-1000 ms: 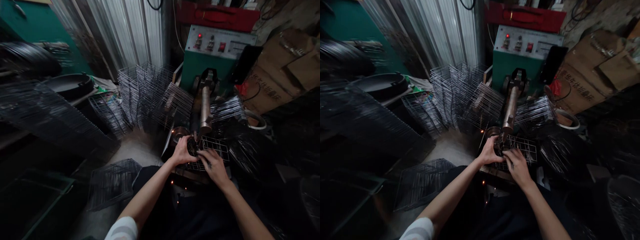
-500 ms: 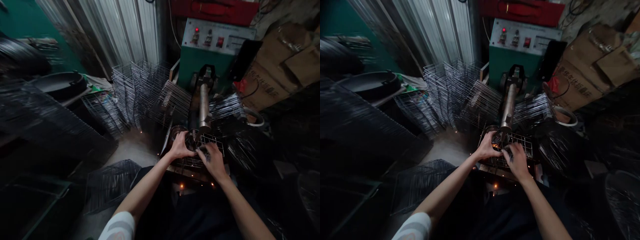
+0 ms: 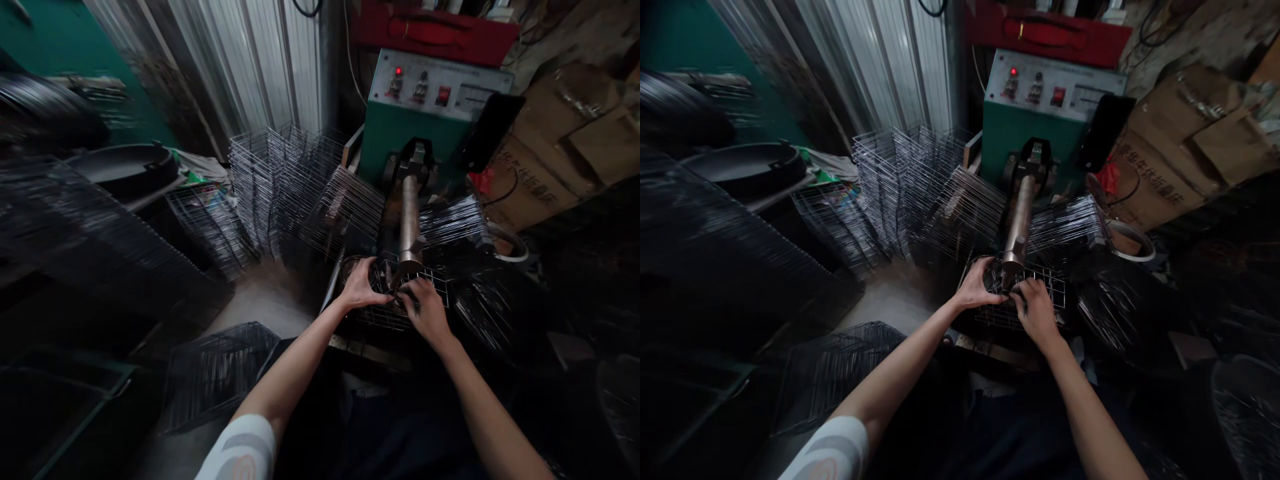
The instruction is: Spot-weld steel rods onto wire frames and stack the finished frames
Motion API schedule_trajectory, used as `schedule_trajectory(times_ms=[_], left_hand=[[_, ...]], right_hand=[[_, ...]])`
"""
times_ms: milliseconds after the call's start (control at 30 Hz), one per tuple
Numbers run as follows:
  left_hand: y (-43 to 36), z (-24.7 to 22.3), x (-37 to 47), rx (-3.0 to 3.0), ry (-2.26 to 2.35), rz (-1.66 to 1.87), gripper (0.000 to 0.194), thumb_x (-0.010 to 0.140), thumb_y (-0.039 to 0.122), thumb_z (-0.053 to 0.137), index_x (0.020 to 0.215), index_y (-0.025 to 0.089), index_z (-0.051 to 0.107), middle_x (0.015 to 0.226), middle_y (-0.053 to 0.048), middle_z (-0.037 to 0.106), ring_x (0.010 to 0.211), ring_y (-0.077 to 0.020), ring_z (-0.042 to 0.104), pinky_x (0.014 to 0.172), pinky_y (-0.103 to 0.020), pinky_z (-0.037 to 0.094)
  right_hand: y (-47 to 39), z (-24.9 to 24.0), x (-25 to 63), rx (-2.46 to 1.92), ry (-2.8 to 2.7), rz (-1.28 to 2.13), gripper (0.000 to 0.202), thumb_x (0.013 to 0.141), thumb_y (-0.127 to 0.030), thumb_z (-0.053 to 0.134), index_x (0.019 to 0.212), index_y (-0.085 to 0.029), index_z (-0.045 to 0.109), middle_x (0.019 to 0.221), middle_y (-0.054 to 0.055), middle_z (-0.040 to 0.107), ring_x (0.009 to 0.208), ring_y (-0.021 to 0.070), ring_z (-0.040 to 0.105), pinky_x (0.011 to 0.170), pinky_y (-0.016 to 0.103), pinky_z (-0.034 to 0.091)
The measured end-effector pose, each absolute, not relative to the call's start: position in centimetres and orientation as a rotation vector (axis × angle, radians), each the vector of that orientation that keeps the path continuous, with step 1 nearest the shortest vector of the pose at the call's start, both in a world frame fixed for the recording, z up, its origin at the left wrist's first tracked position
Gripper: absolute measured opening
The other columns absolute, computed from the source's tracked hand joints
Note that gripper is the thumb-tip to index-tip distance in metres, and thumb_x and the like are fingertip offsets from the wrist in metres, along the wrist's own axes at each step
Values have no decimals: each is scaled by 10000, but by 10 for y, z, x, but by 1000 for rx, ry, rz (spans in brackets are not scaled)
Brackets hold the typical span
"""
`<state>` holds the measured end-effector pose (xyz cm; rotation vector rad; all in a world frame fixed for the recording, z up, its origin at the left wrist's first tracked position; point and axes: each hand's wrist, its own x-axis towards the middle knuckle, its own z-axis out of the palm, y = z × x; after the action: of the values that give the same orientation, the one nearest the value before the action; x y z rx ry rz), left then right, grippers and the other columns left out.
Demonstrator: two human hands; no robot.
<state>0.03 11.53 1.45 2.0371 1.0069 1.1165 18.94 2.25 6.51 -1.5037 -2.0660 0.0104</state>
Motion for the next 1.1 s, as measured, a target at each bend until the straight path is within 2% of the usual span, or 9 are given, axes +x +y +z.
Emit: schedule_trajectory(times_ms=[233,367,467,567,633,667,800,933,1100], left_hand=[[120,18,0,2107,1055,1073,1055,467,500,896,1363,159,453,1291,-152,550,1199,-368,535,1055,-539,435],[124,19,-5,2130,993,1012,1135,482,529,900,1442,204,388,1385,-161,494,1288,-395,478,1108,-589,374],[117,-1,-23,2041,988,1013,1357,396,529,942,1527,237,251,1559,-189,298,1450,-430,275,1175,-624,262],[92,-50,-37,1702,1080,1063,1572,333,526,958,1568,229,32,1630,-229,86,1515,-435,98,1196,-642,185],[72,-91,-33,1330,1011,1008,1483,482,516,916,1559,281,-76,1630,-226,119,1504,-394,215,1161,-632,280],[63,-109,-26,1166,929,946,1461,503,495,908,1548,333,-99,1631,-210,146,1476,-383,301,1122,-631,347],[52,-151,10,885,660,937,1312,516,410,894,1508,498,40,1629,-88,249,1367,-335,490,1005,-602,489],[64,-159,19,859,629,944,1195,554,441,863,1487,528,121,1632,-52,240,1272,-306,580,954,-564,540],[70,-169,14,812,618,968,1258,533,287,889,1497,498,109,1609,-82,290,1209,-252,616,991,-524,513]], right_hand=[[28,66,187,-1464,-2072,13,116,950,-222,534,890,-212,633,878,67,633,880,250,563,785,367,464],[27,69,190,-1440,-2069,53,133,949,-239,543,899,-214,663,898,72,673,899,249,603,804,374,489],[16,75,200,-1456,-2009,144,151,947,-281,557,961,-219,693,950,74,699,922,248,638,836,386,509],[-8,82,212,-1476,-1853,347,206,960,-326,544,1046,-221,699,1044,78,713,979,248,662,876,393,524],[-26,83,218,-1517,-1720,495,223,955,-364,559,1049,-221,702,1075,79,722,1007,253,673,884,390,538],[-35,82,219,-1535,-1635,573,230,942,-386,584,1050,-218,700,1074,81,728,995,254,684,872,387,552],[-63,71,220,-1564,-1240,870,380,834,-443,735,1105,-198,631,959,94,752,794,239,732,719,367,613],[-78,58,223,-1595,-1084,948,459,813,-457,763,1143,-192,587,915,98,751,707,216,725,635,335,609],[-86,49,218,-1608,-1070,990,459,826,-482,744,1126,-175,581,887,102,740,704,205,706,635,334,593]])
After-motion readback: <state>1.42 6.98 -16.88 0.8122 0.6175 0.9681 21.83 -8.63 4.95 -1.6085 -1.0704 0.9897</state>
